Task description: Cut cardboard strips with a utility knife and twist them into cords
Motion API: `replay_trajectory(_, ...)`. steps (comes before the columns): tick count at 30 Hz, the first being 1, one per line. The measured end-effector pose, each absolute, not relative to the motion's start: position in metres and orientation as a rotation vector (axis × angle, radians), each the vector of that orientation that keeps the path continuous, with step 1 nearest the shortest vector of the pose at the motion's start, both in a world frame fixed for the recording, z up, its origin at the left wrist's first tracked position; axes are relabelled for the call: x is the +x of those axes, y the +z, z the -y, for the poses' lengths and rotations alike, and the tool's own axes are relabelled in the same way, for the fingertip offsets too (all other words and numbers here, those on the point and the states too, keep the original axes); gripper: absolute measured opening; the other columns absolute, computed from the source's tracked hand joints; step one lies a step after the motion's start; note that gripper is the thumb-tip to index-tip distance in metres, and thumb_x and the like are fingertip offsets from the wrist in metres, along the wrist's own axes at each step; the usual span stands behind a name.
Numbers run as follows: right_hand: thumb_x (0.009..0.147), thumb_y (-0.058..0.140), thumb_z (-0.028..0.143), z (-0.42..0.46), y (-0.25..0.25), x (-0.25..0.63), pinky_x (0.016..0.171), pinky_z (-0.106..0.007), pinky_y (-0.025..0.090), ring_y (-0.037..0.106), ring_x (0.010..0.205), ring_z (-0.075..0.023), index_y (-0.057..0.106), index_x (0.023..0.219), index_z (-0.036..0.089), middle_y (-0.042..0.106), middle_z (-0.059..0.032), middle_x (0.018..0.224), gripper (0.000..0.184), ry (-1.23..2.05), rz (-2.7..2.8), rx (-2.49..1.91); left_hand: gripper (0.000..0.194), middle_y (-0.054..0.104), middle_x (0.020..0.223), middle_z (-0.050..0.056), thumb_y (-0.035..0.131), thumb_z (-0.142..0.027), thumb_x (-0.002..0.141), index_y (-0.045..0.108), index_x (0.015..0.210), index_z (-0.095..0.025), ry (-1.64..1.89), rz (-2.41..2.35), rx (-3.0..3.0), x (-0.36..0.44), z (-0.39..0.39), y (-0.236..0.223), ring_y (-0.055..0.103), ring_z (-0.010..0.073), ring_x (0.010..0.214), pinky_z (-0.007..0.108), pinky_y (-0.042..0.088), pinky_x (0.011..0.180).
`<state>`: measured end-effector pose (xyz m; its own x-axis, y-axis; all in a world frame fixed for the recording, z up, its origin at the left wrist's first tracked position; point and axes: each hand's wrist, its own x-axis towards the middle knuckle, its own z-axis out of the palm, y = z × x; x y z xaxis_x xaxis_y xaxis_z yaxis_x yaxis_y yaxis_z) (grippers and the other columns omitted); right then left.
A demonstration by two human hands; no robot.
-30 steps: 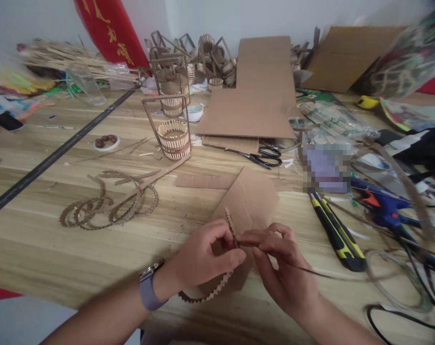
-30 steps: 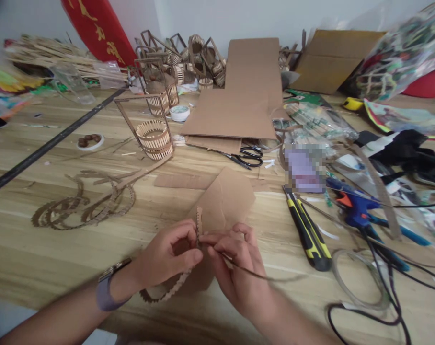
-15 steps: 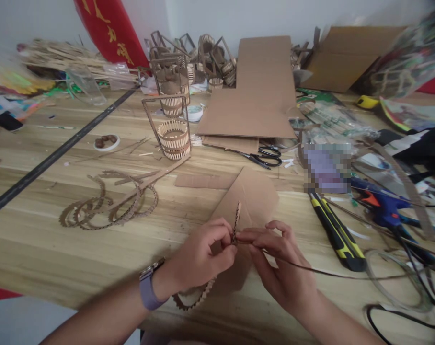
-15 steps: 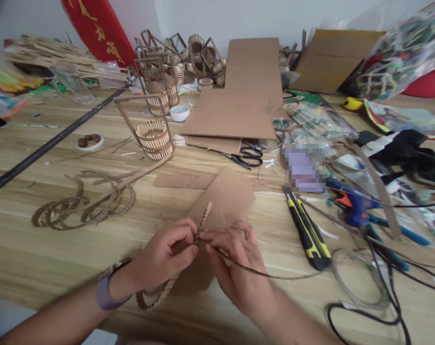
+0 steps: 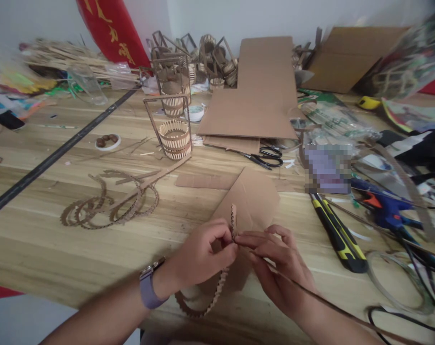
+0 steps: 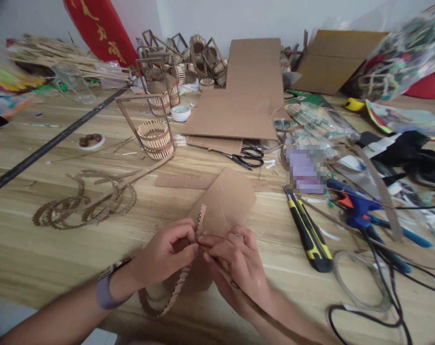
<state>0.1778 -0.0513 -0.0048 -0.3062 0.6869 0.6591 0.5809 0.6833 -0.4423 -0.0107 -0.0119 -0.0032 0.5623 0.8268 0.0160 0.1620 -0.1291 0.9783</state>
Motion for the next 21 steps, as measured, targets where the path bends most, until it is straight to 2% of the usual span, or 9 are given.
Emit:
replay_trajectory(4, 0.092, 0.061, 0.012, 0.0496, -0.0036, 0.177, 0.085, -0.036, 0.044, 0.074, 0.086, -0.0154, 0.052, 0.101, 0.024, 0.079, -0.0043, 0.096, 0.018, 0.071, 2.029, -0.979, 0.024, 0.046, 0.074, -0.002, 0.055, -0.021, 0.087, 0.045, 0.065, -0.019, 0.748, -0.81, 1.668, -0.011, 0.0125, -0.0001, 0.047, 0.0115, 0.07, 0.024, 0.035, 0.064)
replay_trajectory(11, 0.089, 0.057, 0.005, 0.05, -0.0006, 0.1793, 0.087, -0.038, 0.045, 0.075, 0.078, -0.0146, 0.051, 0.098, 0.024, 0.079, -0.0035, 0.096, 0.021, 0.086, 2.002, -0.985, 0.023, 0.044, 0.074, -0.002, 0.053, -0.019, 0.084, 0.042, 0.064, -0.019, 0.678, -0.797, 1.677, -0.0104, 0.0131, 0.0013, 0.046, 0.0116, 0.069, 0.024, 0.034, 0.061)
replay_trajectory(16, 0.091, 0.053, 0.007, 0.0501, -0.0011, 0.1796, 0.081, -0.039, 0.047, 0.072, 0.07, -0.0156, 0.048, 0.101, 0.027, 0.079, 0.0005, 0.086, 0.023, 0.124, 1.933, -1.016, 0.023, 0.043, 0.073, -0.003, 0.053, -0.014, 0.082, 0.04, 0.063, -0.019, 0.642, -0.717, 1.711, -0.0103, 0.0116, 0.0013, 0.043, 0.0099, 0.064, 0.024, 0.032, 0.057)
replay_trajectory(21, 0.09, 0.053, 0.007, 0.0513, -0.0033, 0.18, 0.078, -0.04, 0.048, 0.072, 0.072, -0.0171, 0.048, 0.102, 0.027, 0.078, -0.0014, 0.087, 0.024, 0.162, 1.893, -1.012, 0.022, 0.043, 0.071, -0.003, 0.055, -0.018, 0.082, 0.042, 0.064, -0.019, 0.665, -0.716, 1.71, -0.0102, 0.0128, 0.0022, 0.043, 0.0104, 0.064, 0.024, 0.032, 0.057)
